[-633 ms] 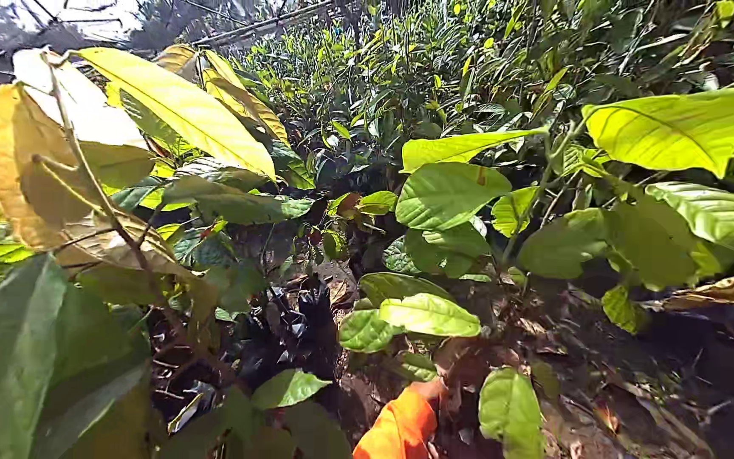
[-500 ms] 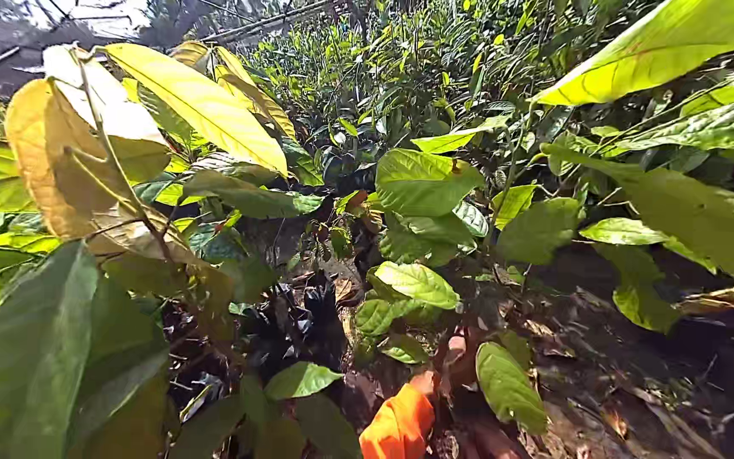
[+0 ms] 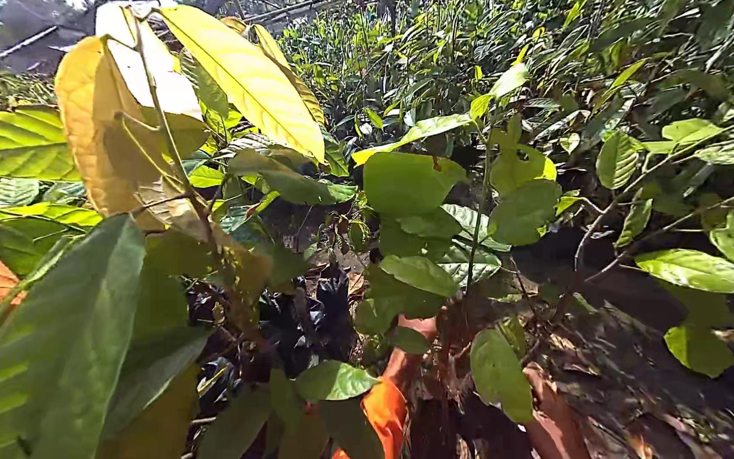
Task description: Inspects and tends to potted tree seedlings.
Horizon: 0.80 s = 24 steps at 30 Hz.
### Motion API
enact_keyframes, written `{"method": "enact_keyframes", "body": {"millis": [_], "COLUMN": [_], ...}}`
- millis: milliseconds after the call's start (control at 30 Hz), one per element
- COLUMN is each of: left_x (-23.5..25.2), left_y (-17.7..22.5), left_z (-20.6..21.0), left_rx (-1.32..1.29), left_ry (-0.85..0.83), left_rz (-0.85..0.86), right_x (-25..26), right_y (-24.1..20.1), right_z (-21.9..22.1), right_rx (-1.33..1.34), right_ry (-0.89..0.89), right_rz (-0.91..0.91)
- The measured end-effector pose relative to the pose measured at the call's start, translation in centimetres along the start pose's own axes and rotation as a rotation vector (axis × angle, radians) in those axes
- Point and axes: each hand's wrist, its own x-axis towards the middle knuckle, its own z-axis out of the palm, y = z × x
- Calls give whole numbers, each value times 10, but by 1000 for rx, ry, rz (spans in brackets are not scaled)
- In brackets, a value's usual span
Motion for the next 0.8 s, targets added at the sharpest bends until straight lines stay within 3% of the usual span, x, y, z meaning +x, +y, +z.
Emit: {"method": "enact_keyframes", "body": {"millis": [67, 133, 200, 267, 333, 367, 400, 467, 533, 633, 700, 800], "left_x": [8, 58, 99, 103, 86, 87, 92, 119, 129, 130, 117, 60], "left_y": [3, -30, -63, -41, 13, 16, 6, -56, -75, -91, -72, 35], "left_z": [-33, -72, -112, -127, -137, -142, -146, -155, -168, -169, -161, -134], "left_rx": [46, 157, 421, 602, 562, 559, 597, 680, 613, 651, 686, 530], "left_ry": [329, 729, 912, 909, 657, 598, 587, 751, 663, 685, 709, 597], "left_rz": [-90, 56, 122, -40, -239, -252, -226, -41, -99, -67, -91, -236], "right_x": [1, 3, 5, 5, 1, 0, 0, 1, 2, 3, 4, 6], "right_y": [5, 13, 18, 19, 12, 11, 11, 11, 11, 13, 17, 17], "right_z": [2, 4, 4, 4, 3, 3, 3, 4, 4, 3, 2, 2], "right_rx": [26, 50, 54, 83, 122, 143, 164, 176, 168, 109, 104, 136], "right_ry": [16, 3, -21, -21, -17, -14, -11, -10, -8, -6, -16, -28], "right_rz": [-23, 3, 9, 7, 10, 15, 22, 39, 57, 7, 10, 42]}}
